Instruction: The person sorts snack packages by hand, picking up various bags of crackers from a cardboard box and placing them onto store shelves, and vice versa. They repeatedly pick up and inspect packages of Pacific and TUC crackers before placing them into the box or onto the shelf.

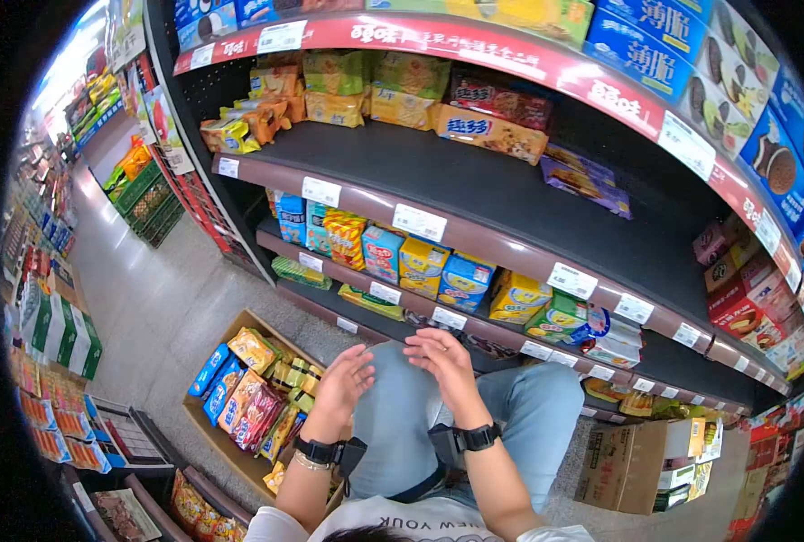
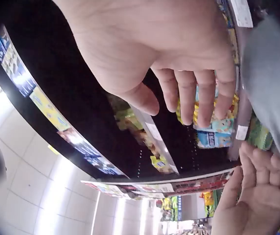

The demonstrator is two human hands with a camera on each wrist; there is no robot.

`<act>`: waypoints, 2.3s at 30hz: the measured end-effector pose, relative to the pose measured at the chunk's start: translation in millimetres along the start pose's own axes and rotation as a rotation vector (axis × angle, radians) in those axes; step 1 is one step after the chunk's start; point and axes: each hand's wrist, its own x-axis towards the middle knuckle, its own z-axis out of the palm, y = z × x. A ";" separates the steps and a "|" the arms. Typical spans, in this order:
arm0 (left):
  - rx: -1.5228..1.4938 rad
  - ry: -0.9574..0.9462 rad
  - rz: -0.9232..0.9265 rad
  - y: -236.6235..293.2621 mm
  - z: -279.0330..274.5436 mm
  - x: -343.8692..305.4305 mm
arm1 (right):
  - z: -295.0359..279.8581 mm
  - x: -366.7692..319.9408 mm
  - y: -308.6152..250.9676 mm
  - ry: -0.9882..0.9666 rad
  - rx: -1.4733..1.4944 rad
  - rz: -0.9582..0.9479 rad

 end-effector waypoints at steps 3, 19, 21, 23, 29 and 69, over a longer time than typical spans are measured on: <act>0.057 -0.022 0.038 5.4 30.3 -8.2 | -13.0 -13.6 -18.2 0.064 -0.005 -0.049; 0.020 -0.175 0.193 50.0 99.5 -20.2 | -29.6 -23.0 -81.1 0.110 -0.072 -0.243; 0.044 -0.166 0.255 69.2 103.1 -16.1 | -18.1 -14.0 -97.2 0.082 -0.095 -0.269; 0.076 -0.147 0.319 92.3 106.6 -11.1 | -5.9 0.3 -108.0 0.026 -0.143 -0.296; 0.135 -0.127 0.468 165.0 88.0 24.3 | 58.9 48.2 -133.0 -0.128 -0.209 -0.317; 1.962 0.756 0.771 442.5 -16.9 234.0 | 202.2 295.3 -77.3 -0.365 -0.393 -0.104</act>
